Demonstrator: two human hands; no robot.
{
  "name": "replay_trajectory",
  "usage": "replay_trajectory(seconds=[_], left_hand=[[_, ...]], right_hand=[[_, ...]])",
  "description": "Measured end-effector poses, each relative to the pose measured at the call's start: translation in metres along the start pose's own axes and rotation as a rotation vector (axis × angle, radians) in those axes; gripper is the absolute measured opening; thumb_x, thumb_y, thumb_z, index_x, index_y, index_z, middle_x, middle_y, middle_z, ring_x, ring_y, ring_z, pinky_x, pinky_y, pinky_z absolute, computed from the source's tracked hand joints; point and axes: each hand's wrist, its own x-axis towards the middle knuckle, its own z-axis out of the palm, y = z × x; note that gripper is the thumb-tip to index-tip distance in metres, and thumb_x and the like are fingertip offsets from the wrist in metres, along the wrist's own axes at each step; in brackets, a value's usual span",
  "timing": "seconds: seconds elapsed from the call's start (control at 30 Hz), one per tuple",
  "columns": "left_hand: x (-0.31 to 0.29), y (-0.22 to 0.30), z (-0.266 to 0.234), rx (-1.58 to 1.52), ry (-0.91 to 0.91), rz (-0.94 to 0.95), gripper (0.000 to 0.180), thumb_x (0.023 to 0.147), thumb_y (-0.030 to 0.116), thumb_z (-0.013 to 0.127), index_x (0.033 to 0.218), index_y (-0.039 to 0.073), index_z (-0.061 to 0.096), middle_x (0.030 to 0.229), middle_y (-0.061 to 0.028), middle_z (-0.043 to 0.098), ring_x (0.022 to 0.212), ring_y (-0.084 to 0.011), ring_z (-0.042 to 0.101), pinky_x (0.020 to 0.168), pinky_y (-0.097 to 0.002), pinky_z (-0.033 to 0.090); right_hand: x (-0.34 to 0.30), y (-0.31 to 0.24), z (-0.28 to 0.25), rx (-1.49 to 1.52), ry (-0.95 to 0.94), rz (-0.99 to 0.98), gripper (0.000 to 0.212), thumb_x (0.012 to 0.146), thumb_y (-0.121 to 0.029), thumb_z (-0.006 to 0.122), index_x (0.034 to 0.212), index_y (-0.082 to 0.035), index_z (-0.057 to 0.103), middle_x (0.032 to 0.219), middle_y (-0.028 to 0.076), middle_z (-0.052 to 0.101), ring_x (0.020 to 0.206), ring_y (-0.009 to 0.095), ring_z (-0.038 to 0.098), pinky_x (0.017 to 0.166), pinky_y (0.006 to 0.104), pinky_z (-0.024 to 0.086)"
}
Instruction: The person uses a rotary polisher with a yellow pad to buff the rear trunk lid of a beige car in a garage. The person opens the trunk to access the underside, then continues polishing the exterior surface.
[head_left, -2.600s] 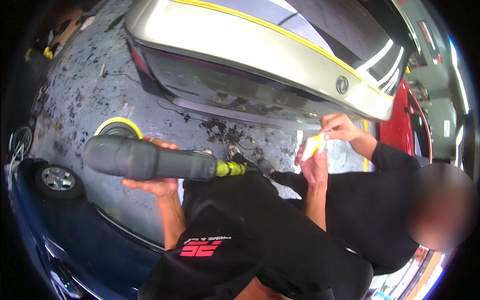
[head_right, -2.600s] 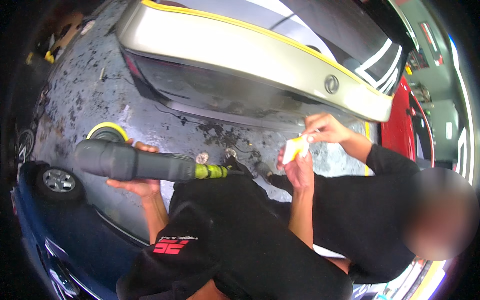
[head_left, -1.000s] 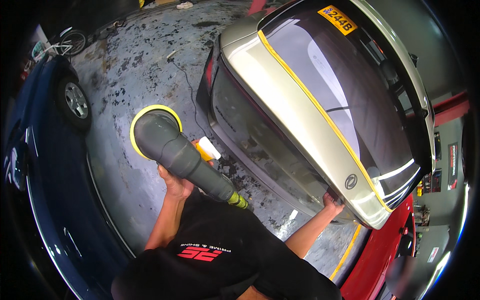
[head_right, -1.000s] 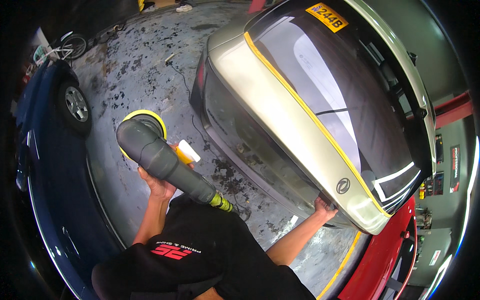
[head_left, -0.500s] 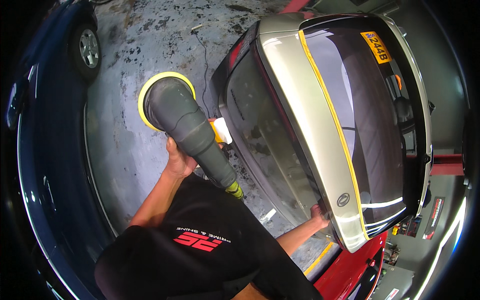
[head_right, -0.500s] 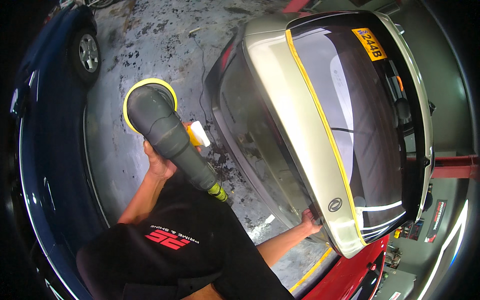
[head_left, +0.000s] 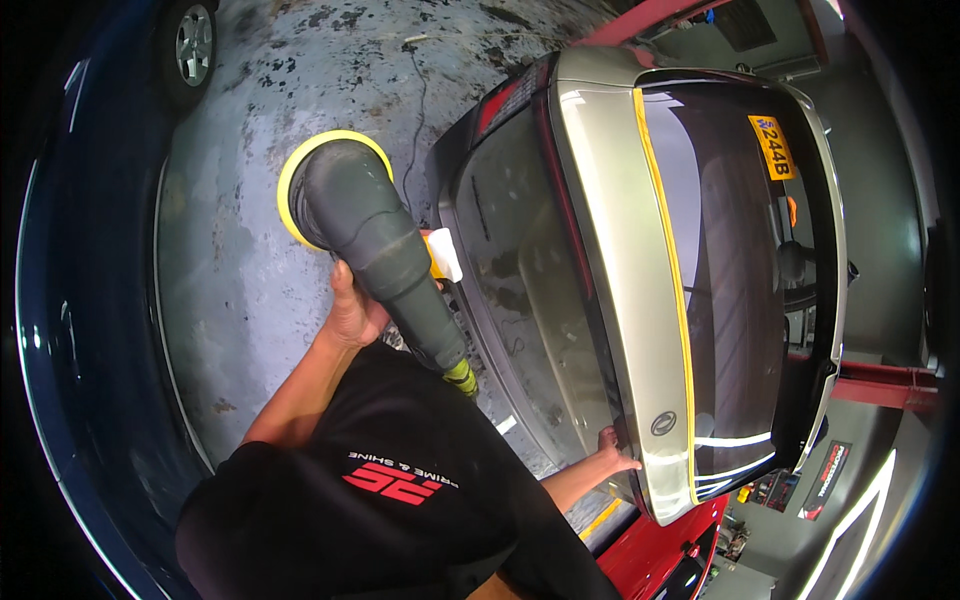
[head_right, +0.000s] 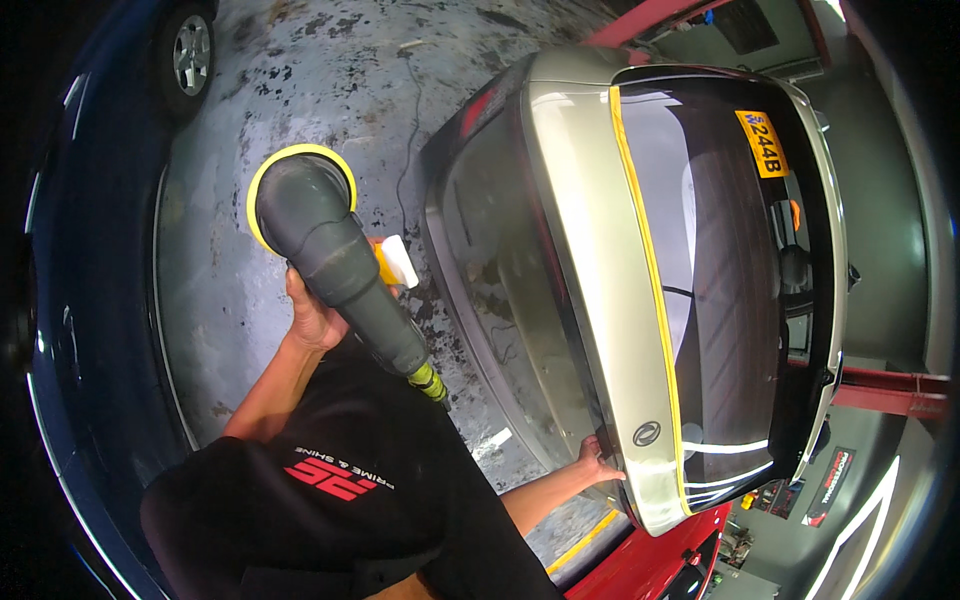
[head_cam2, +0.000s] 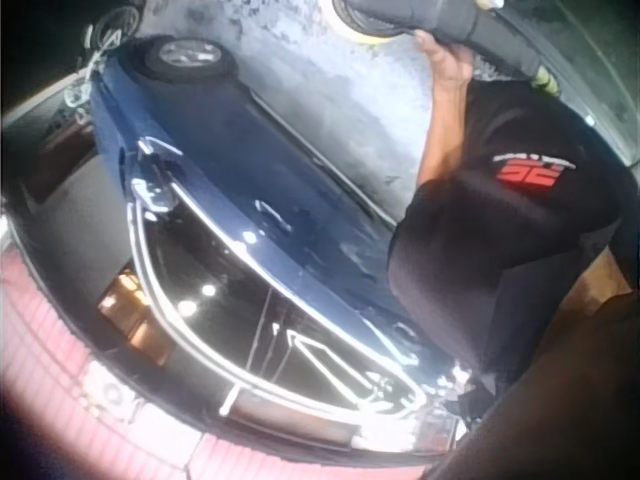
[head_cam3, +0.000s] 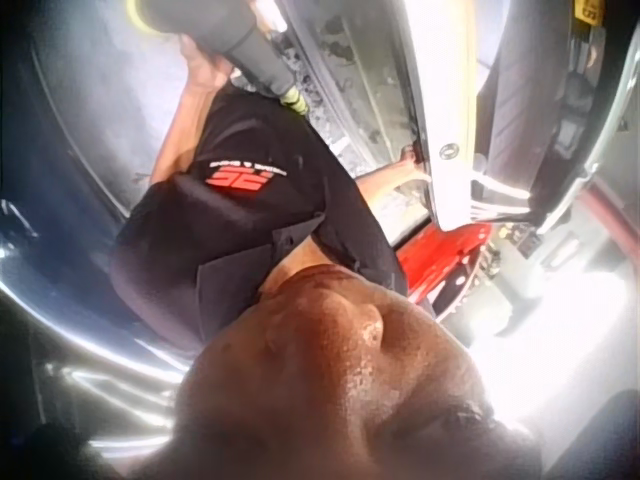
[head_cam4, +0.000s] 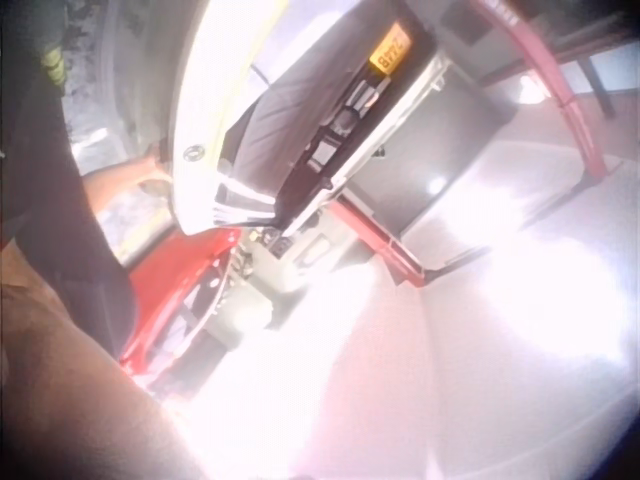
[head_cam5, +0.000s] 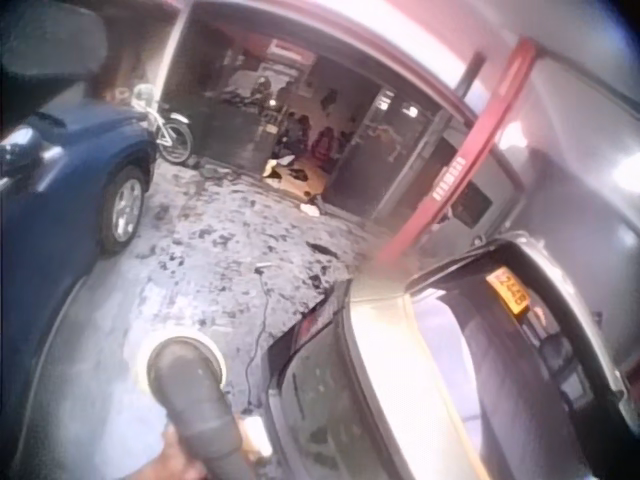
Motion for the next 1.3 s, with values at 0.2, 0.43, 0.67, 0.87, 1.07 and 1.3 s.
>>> replay_trajectory(seconds=[0.2,0.43,0.67,0.87,1.07,1.3], left_hand=[[0.002,0.003,0.0,-0.052,0.006,-0.032,0.117,0.074,0.093,0.063,0.149,0.005,0.048,0.146,-0.0184,0.056,0.121,-0.0371,0.065,0.098,-0.0583,0.059],[0.01,-0.005,-0.003,-0.14,-0.055,-0.076,0.117,0.074,0.089,0.069,0.148,0.001,0.048,0.145,-0.0212,0.056,0.121,-0.036,0.064,0.101,-0.056,0.058],[0.022,-0.008,-0.002,-0.176,-0.163,-0.087,0.114,0.077,0.086,0.069,0.149,0.0,0.047,0.146,-0.0233,0.055,0.125,-0.035,0.062,0.104,-0.0547,0.056],[0.037,-0.013,0.006,-0.209,-0.241,-0.124,0.114,0.076,0.086,0.069,0.149,0.001,0.047,0.145,-0.0226,0.055,0.127,-0.0347,0.062,0.105,-0.0556,0.056],[0.037,-0.023,0.005,-0.253,-0.203,-0.145,0.112,0.078,0.086,0.069,0.15,0.003,0.046,0.144,-0.0206,0.057,0.128,-0.0359,0.061,0.105,-0.0579,0.056],[0.036,-0.028,0.002,-0.261,-0.162,-0.195,0.112,0.078,0.087,0.066,0.148,0.002,0.047,0.143,-0.0207,0.058,0.126,-0.0355,0.062,0.103,-0.0576,0.057]], right_hand=[[0.01,0.0,-0.001,-0.02,0.026,0.035,0.103,0.077,-0.095,0.056,0.129,-0.007,0.06,0.116,0.01,0.069,0.106,0.03,0.067,0.082,0.0461,0.055],[0.038,-0.017,-0.003,-0.007,0.028,0.11,0.104,0.07,-0.1,0.058,0.122,-0.01,0.058,0.106,0.006,0.065,0.101,0.025,0.063,0.08,0.0438,0.051],[-0.034,0.028,0.008,0.062,-0.108,0.098,0.095,0.079,-0.092,0.054,0.123,-0.008,0.065,0.112,0.006,0.07,0.102,0.024,0.066,0.079,0.0438,0.05],[-0.043,0.017,0.005,0.054,-0.1,0.02,0.09,0.09,-0.085,0.045,0.134,-0.008,0.06,0.124,0.012,0.071,0.108,0.03,0.068,0.082,0.0494,0.054],[0.003,-0.001,-0.012,0.026,-0.061,0.008,0.084,0.096,-0.082,0.041,0.134,-0.008,0.056,0.123,0.013,0.07,0.106,0.031,0.068,0.082,0.0505,0.055],[0.007,-0.009,-0.021,0.062,-0.128,0.031,0.079,0.096,-0.078,0.044,0.133,-0.008,0.053,0.12,0.015,0.068,0.103,0.031,0.067,0.082,0.051,0.054]])
